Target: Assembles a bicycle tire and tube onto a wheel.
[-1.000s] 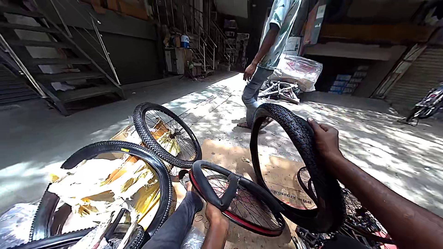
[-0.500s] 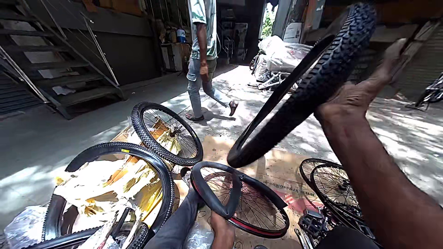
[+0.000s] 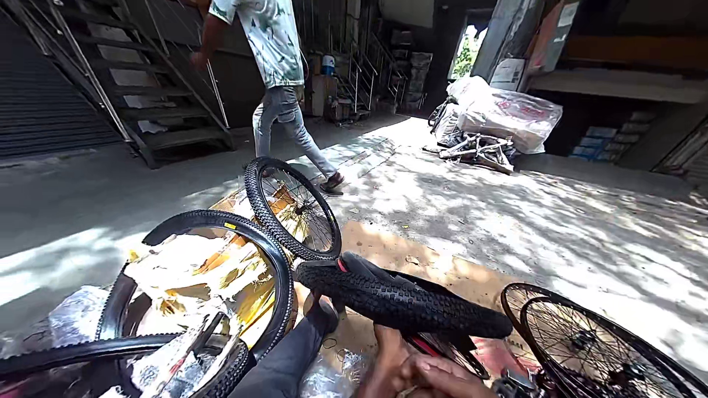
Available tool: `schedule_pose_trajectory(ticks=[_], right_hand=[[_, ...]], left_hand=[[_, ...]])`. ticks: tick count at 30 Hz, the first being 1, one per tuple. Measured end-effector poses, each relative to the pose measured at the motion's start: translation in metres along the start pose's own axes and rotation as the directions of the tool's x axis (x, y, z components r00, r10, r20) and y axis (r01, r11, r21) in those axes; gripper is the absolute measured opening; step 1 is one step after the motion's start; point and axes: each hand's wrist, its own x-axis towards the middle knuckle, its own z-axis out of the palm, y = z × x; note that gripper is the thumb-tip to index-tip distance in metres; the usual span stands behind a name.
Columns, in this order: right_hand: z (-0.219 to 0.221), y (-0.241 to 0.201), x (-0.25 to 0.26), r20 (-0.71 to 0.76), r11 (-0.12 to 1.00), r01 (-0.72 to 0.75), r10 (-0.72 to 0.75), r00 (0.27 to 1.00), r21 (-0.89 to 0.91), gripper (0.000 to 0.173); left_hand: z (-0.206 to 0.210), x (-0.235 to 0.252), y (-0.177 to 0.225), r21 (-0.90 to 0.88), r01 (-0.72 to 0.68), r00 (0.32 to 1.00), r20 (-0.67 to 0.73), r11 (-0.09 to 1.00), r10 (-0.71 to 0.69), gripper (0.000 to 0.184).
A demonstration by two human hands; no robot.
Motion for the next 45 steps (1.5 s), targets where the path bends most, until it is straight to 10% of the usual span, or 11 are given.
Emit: schedule_pose_trajectory(ticks=[2, 4, 5, 7, 9, 12, 17, 21, 29, 37, 45], right_hand=[[-0.024, -0.029, 0.004, -0.033, 0.836, 0.346, -0.396, 0.917, -0.427, 0.019], [-0.061, -0.068, 0.035, 0.092, 0.308, 0.405, -0.69, 0.718, -0.861, 0.03], [-0.076, -0.092, 0.053, 0.188, 0.029, 0.286, -0.689, 0.7, -0.958, 0.039], [-0.096, -0.127, 0.088, 0.196, -0.177, 0.134, -0.406, 0.892, -0.975, 0.057], [-0.102, -0.142, 0.12, 0.051, -0.023, 0.053, 0.087, 0.995, -0.998, 0.055], [-0.114, -0.136, 0.147, 0.118, 0.374, -0.06, 0.435, 0.893, -0.925, 0.051], [-0.107, -0.109, 0.141, -0.052, 0.535, 0.009, -0.099, 0.994, -0.845, 0.047], [-0.102, -0.124, 0.106, -0.236, 0.557, 0.073, -0.462, 0.855, -0.827, 0.051], [-0.118, -0.138, 0.071, -0.136, 0.025, -0.15, -0.589, 0.797, -0.988, 0.066], [-0.157, -0.149, 0.12, -0.305, 0.109, -0.306, -0.624, 0.719, -0.946, 0.07], [-0.136, -0.127, 0.129, -0.292, 0.032, -0.381, -0.703, 0.648, -0.924, 0.08]], left_hand=[[-0.011, 0.062, -0.058, -0.108, -0.14, 0.986, 0.08, 0.984, 0.149, 0.033], [0.002, 0.081, -0.065, -0.191, -0.073, 0.997, 0.012, 0.979, 0.077, 0.03], [0.011, 0.081, -0.06, -0.209, -0.042, 0.999, -0.02, 0.977, 0.039, 0.029], [0.016, 0.09, -0.066, -0.172, -0.03, 0.999, -0.021, 0.985, 0.027, 0.029], [0.014, 0.092, -0.077, -0.123, -0.055, 0.998, -0.021, 0.991, 0.053, 0.028], [0.006, 0.082, -0.076, -0.112, -0.08, 0.996, -0.044, 0.99, 0.075, 0.025], [0.01, 0.084, -0.053, -0.14, -0.044, 0.99, -0.138, 0.989, 0.025, 0.03], [0.05, 0.088, -0.054, -0.195, -0.014, 0.998, -0.061, 0.981, 0.002, 0.056], [0.101, 0.09, -0.049, -0.327, 0.177, 0.938, 0.34, 0.928, -0.059, 0.07], [0.102, 0.099, -0.057, -0.337, 0.278, 0.836, 0.546, 0.9, -0.054, 0.076], [0.126, 0.104, -0.057, -0.421, 0.248, 0.91, 0.411, 0.872, -0.061, 0.046]])
